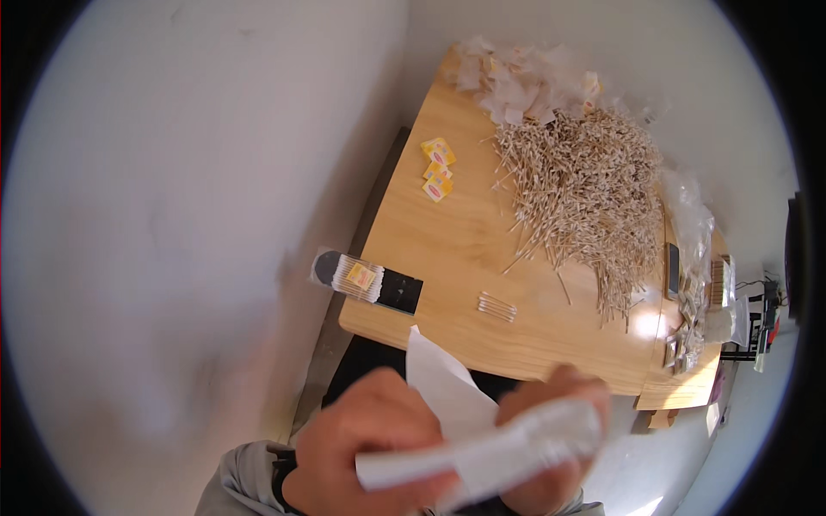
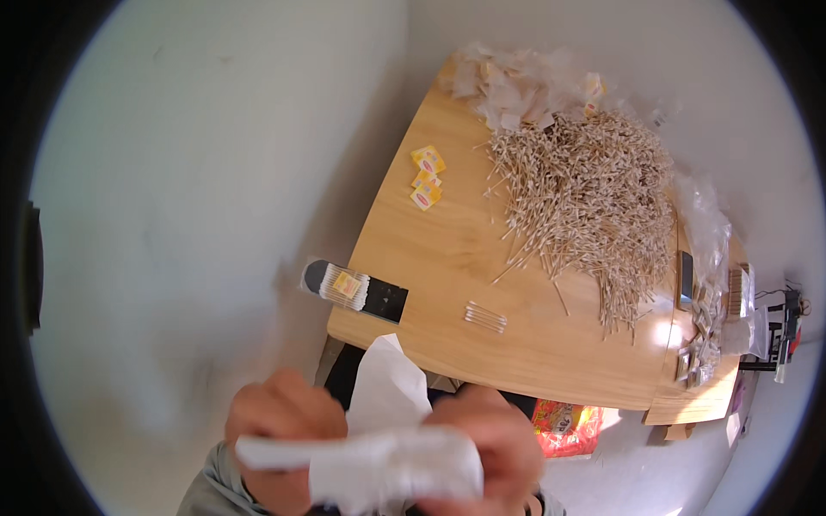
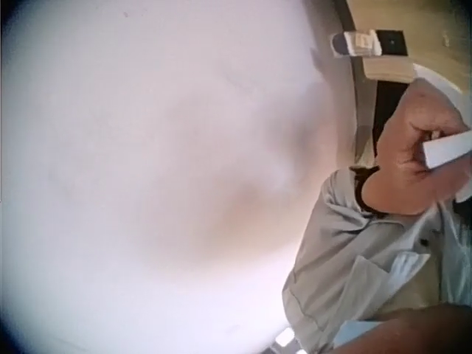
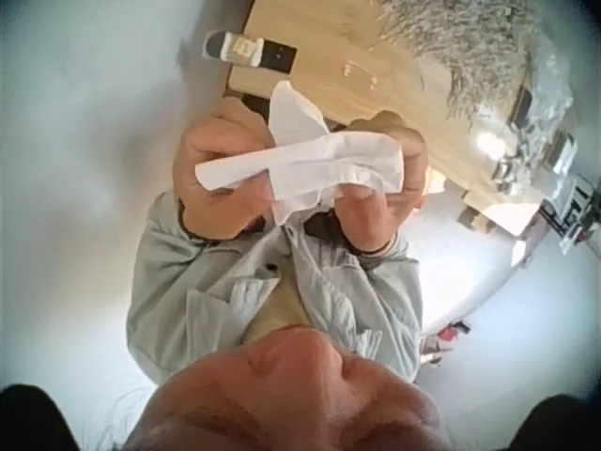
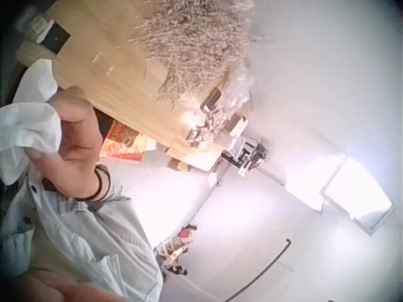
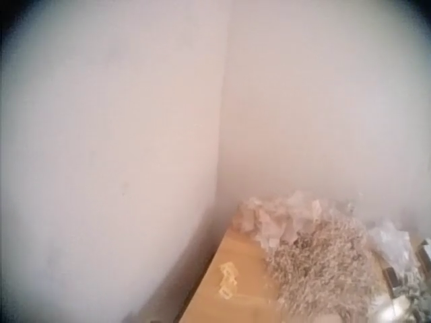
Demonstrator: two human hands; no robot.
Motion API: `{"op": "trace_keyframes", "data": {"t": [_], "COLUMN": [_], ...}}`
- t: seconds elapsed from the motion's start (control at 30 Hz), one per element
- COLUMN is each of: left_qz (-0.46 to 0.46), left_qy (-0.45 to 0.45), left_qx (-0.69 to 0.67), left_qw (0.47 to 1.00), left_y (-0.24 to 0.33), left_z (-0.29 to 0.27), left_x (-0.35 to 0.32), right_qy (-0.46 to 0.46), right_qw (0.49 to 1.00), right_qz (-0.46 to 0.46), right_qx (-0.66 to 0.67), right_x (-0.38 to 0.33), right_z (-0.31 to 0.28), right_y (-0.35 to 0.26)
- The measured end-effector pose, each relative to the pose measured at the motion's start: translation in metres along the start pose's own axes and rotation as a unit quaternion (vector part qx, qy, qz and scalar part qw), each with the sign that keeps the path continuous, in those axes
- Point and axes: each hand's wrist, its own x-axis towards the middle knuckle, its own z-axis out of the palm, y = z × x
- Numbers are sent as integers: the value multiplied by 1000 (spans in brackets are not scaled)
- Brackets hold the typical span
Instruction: Manually organizing and packing cotton swabs into small plastic bags.
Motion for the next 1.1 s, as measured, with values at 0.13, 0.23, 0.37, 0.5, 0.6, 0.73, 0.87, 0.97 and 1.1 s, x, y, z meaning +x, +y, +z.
{"op": "trace_keyframes", "data": {"t": [0.13, 0.23, 0.37, 0.5, 0.6, 0.73, 0.87, 0.97, 1.1], "left_qz": [65, 162, 235, 182, 143, 197, 238, 164, 231], "left_qy": [-172, -8, 133, 78, 143, 157, 107, 60, 124], "left_qx": [-261, -136, -81, -201, -372, -360, -379, -372, -386], "left_qw": [948, 977, 959, 959, 906, 898, 888, 912, 884], "left_y": [-13, 30, 16, 6, 28, 18, 16, 21, 9], "left_z": [-8, 34, 56, 55, 90, 99, 85, 77, 96], "left_x": [-31, -10, -15, -25, -8, -2, -5, -13, -5], "right_qy": [-122, -96, -51, -13, 34, 230, 116, 118, 108], "right_qw": [978, 963, 978, 960, 969, 794, 948, 961, 981], "right_qz": [-92, -232, -193, -278, -245, -528, -287, -244, -158], "right_qx": [144, 103, 62, 38, 13, 192, 66, 44, 28], "right_x": [8, -9, -12, -29, -20, 9, -32, -37, -38], "right_z": [11, 16, 35, 41, 59, 97, 64, 52, 51], "right_y": [-43, -41, -44, -20, -17, 2, -29, -35, -43]}}
